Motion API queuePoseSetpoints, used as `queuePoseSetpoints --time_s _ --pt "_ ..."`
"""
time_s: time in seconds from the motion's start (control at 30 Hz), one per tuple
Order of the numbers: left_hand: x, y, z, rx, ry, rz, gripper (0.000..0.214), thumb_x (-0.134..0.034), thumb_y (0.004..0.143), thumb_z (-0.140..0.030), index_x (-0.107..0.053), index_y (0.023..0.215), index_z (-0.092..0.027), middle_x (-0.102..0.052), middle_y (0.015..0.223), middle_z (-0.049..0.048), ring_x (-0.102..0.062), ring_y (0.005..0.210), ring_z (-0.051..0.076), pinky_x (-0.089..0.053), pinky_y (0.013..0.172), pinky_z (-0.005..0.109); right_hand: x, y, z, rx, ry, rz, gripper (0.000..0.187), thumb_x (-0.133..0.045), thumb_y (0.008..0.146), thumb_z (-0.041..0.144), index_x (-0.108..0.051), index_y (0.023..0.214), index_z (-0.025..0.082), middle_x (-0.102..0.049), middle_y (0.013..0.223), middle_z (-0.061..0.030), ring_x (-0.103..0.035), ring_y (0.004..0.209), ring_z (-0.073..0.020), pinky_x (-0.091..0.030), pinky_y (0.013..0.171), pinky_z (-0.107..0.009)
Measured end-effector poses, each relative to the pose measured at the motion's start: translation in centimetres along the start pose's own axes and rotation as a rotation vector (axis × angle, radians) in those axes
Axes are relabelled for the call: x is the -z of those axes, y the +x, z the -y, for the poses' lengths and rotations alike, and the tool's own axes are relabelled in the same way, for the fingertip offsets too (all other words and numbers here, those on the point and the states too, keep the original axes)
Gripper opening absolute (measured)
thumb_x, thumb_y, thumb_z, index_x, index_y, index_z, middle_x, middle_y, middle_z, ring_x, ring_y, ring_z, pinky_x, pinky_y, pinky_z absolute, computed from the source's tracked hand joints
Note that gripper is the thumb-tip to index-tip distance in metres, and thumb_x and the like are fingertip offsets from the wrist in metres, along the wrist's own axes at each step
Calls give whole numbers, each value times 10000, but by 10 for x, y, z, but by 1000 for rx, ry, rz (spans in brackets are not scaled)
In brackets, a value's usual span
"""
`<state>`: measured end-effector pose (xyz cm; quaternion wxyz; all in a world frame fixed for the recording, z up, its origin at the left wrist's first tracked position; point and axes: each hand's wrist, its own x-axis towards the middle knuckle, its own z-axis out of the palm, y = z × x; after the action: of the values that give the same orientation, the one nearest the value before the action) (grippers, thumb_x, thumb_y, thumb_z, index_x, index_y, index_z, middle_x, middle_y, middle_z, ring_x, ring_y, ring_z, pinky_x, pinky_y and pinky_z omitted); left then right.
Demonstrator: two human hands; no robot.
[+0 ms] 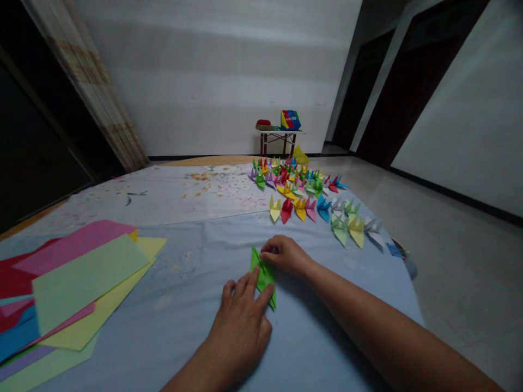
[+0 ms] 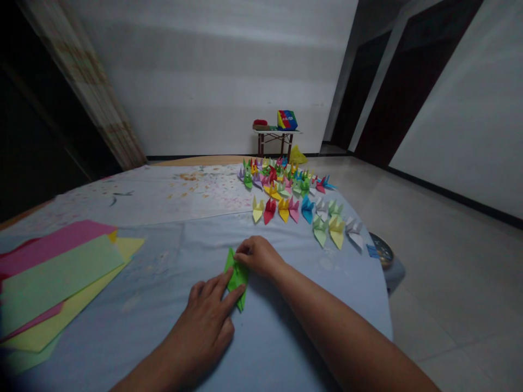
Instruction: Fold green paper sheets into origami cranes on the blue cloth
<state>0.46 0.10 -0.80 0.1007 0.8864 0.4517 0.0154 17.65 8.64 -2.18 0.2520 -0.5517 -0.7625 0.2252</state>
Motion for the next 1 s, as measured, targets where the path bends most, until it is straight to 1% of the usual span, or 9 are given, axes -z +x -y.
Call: queuePoseSetpoints --time_s 0.17,0.3,0.5,0.6,0.7,0.77,0.87,0.93,1.0 --pt "0 0 0 4 -17 -5 563 -405 743 -179 -386 1295 -291 -313 1413 80 -260 1280 272 -149 1019 513 -12 14 1 -25 -53 37 235 -671 646 383 -687 759 177 -654 713 -9 -546 664 -123 -365 606 -214" --pt "-3 -1 3 7 -32 0 556 -408 750 -192 -385 1295 -296 -318 1411 76 -248 1287 271 -141 1022 518 -17 22 1 -90 -83 54 211 -651 665 384 -680 727 184 -648 662 -3 -546 636 -123 -354 584 -217" --pt "-2 -1 3 7 -48 16 537 -396 780 -233 -362 1311 -303 -312 1416 72 -241 1293 272 -144 1024 516 -17 30 2 -186 -109 14 203 -647 665 383 -673 737 195 -656 698 -11 -561 662 -130 -349 564 -213" --pt "-1 0 2 15 -38 28 545 -401 768 -217 -373 1307 -297 -324 1410 81 -245 1291 277 -150 1021 518 -19 31 3 -217 -110 12 207 -651 661 389 -671 742 199 -657 708 -12 -564 671 -134 -351 564 -214" --pt "-2 0 2 14 -30 8 548 -410 755 -203 -391 1294 -297 -320 1412 80 -255 1286 279 -159 1017 517 -21 32 3 -234 -123 -13 206 -643 673 388 -670 748 198 -655 708 -17 -563 661 -134 -352 560 -218" --pt "-4 0 2 6 -26 -7 544 -413 755 -204 -397 1289 -301 -320 1411 80 -264 1281 279 -164 1014 518 -22 32 3 -230 -116 -35 203 -640 681 383 -669 753 195 -652 710 -19 -559 655 -133 -354 562 -220" --pt "-6 -1 4 -6 -25 -29 528 -410 768 -218 -396 1288 -305 -328 1406 80 -268 1279 278 -165 1012 521 -19 28 2 -189 -14 -45 209 -599 728 374 -663 789 184 -648 712 -13 -553 644 -122 -360 564 -214" --pt "-7 -1 4 -8 -20 -40 520 -409 772 -222 -398 1284 -307 -322 1409 79 -269 1279 275 -167 1011 520 -12 21 2 -142 62 -47 219 -547 777 354 -658 820 170 -643 718 -12 -547 640 -115 -370 575 -214" --pt "-7 0 3 -5 -8 -42 531 -412 761 -201 -400 1281 -310 -314 1414 80 -271 1279 269 -172 1011 513 -5 10 1 -63 60 -62 207 -523 801 315 -661 817 162 -634 728 -20 -539 661 -119 -381 616 -227"
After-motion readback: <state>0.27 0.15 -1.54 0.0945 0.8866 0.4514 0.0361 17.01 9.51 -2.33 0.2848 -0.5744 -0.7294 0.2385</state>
